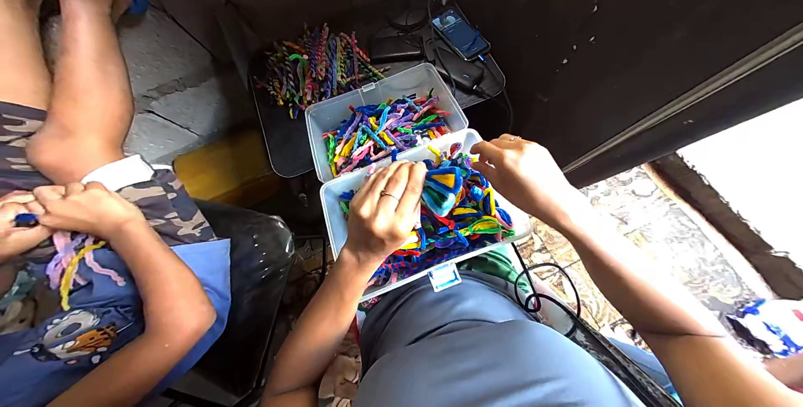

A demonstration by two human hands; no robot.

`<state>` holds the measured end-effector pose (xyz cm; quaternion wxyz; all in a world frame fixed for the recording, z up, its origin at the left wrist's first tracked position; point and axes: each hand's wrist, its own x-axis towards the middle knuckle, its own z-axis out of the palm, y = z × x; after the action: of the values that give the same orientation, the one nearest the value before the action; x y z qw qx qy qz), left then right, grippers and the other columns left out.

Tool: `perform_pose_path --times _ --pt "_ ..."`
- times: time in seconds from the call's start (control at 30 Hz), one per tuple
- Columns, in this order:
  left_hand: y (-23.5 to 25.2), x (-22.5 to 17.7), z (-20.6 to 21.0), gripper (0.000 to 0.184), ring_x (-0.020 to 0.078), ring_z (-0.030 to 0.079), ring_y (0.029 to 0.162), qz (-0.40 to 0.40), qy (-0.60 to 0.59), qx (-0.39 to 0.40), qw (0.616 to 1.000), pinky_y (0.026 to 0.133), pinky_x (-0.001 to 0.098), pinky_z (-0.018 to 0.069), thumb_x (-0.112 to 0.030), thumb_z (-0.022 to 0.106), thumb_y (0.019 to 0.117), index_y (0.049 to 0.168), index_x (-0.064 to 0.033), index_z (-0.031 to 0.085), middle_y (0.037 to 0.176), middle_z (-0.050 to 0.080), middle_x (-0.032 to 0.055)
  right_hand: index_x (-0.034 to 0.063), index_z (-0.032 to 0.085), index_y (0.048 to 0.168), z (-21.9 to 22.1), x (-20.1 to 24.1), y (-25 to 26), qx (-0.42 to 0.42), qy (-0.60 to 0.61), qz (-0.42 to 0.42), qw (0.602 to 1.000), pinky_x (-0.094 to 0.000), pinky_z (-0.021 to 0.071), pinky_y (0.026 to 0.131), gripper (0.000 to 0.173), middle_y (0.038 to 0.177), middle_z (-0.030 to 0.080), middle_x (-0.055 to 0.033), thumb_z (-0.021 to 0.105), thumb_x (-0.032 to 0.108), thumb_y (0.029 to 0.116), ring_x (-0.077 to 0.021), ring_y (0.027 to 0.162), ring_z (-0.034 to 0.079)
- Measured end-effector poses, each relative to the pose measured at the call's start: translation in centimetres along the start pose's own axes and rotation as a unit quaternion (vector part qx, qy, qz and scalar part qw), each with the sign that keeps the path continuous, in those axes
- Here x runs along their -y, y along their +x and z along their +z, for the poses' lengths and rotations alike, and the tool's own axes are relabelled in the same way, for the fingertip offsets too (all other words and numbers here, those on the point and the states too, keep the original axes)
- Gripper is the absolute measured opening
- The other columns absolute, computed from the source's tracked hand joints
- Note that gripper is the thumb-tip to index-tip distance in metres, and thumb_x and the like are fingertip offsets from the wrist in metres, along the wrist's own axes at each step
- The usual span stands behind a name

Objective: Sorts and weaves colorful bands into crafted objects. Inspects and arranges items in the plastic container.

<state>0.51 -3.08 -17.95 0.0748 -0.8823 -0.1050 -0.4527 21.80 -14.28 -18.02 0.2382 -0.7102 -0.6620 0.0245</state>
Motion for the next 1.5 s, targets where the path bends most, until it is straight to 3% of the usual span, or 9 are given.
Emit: perform_pose_path --times 0.33,0.5,0.67,0.87,0.97,1.13,1.27,1.37,1.5 --pt "-0.4 -0.4 0.0 0.018 0.028 0.074 0.102 0.048 -0.024 -0.014 0.998 0.094 0.0335 0.0562 0.0 0.059 0.096 0.106 0.0046 0.073 0.101 0.076 0.0191 -0.0021 0.071 0.085 3.2 0.8 0.9 0.119 -0.119 -0.037 0.985 -0.0525 0.0447 0.079 0.011 0.073 0.066 -0.0159 0.073 -0.011 0.0789 -0.0345 0.075 0.065" --pt "-0.3 -0.4 0.2 0.014 0.0254 0.075 0.1 -0.003 -0.089 -0.046 0.995 0.093 0.0311 0.0575 -0.002 0.062 0.0964 0.101 0.0051 0.074 0.098 0.076 0.0191 -0.0001 0.076 0.092 2.1 -0.8 0.8 0.058 0.066 -0.059 0.994 -0.0542 0.0519 0.077 0.01 0.081 0.071 -0.0166 0.068 -0.006 0.0882 -0.036 0.079 0.069" --pt "0.0 -0.5 0.4 0.014 0.0199 0.075 0.094 -0.109 -0.154 -0.074 0.979 0.09 0.0254 0.0567 0.001 0.062 0.0951 0.097 0.0067 0.075 0.095 0.076 0.0197 0.0052 0.076 0.1 -1.1 -1.3 0.2 -0.017 0.198 -0.014 0.98 -0.0278 0.0541 0.069 0.012 0.092 0.069 -0.0077 0.07 0.013 0.0936 -0.0141 0.078 0.065" --pt "-0.1 -0.7 0.4 0.017 0.0123 0.074 0.089 -0.14 -0.193 -0.059 0.969 0.085 0.019 0.055 -0.004 0.062 0.0961 0.095 0.0083 0.075 0.091 0.076 0.0183 0.0075 0.068 0.111 -2.6 0.6 0.1 -0.041 0.308 0.034 0.95 -0.0131 0.0556 0.076 0.016 0.093 0.072 0.0036 0.067 0.015 0.0971 0.0031 0.082 0.068" --pt "-0.2 -0.9 0.4 0.016 0.0072 0.072 0.087 -0.171 -0.244 -0.052 0.953 0.083 0.0171 0.0548 -0.003 0.065 0.0944 0.092 0.009 0.074 0.089 0.075 0.0168 0.007 0.061 0.124 -2.9 1.7 0.4 -0.029 0.394 0.037 0.918 -0.0152 0.0586 0.073 0.03 0.091 0.073 0.0044 0.068 0.008 0.0949 0.0 0.079 0.07" --pt "-0.2 -1.4 0.2 0.014 -0.0023 0.069 0.084 -0.261 -0.378 -0.014 0.888 0.078 0.0165 0.0576 -0.004 0.065 0.0957 0.091 0.006 0.074 0.087 0.074 0.0046 0.0066 0.064 0.114 -2.7 3.4 0.9 -0.057 0.439 0.019 0.897 -0.0162 0.0594 0.068 0.018 0.092 0.071 0.0052 0.065 0.005 0.0957 -0.0002 0.076 0.068" --pt "-0.1 -1.3 0.2 0.012 -0.0011 0.07 0.087 -0.28 -0.397 -0.016 0.874 0.081 0.0189 0.0587 -0.003 0.066 0.0951 0.093 0.0057 0.074 0.09 0.075 0.0035 0.003 0.065 0.113 -2.3 4.2 1.4 -0.107 0.352 -0.021 0.93 -0.0147 0.0578 0.076 0.017 0.096 0.07 0.001 0.063 0.008 0.097 0.0014 0.083 0.068" --pt "-0.2 -0.6 -0.1 0.012 0.0 0.07 0.089 -0.3 -0.371 -0.038 0.878 0.083 0.0202 0.0589 -0.002 0.065 0.0959 0.094 0.0056 0.073 0.092 0.075 0.0027 0.0019 0.071 0.112 -3.2 4.1 1.7 -0.134 0.2 -0.049 0.969 -0.022 0.0569 0.075 0.019 0.097 0.072 -0.0091 0.06 0.007 0.0964 -0.0095 0.082 0.069" --pt "-0.3 0.2 -0.2 0.013 0.0077 0.073 0.089 -0.316 -0.364 -0.056 0.874 0.085 0.0265 0.0609 -0.002 0.063 0.0979 0.096 0.0069 0.072 0.094 0.075 0.0066 0.0086 0.074 0.113 -2.9 2.5 2.2 -0.019 0.173 -0.038 0.984 -0.0271 0.058 0.069 0.021 0.092 0.074 -0.005 0.06 0.021 0.1026 -0.0118 0.076 0.07"
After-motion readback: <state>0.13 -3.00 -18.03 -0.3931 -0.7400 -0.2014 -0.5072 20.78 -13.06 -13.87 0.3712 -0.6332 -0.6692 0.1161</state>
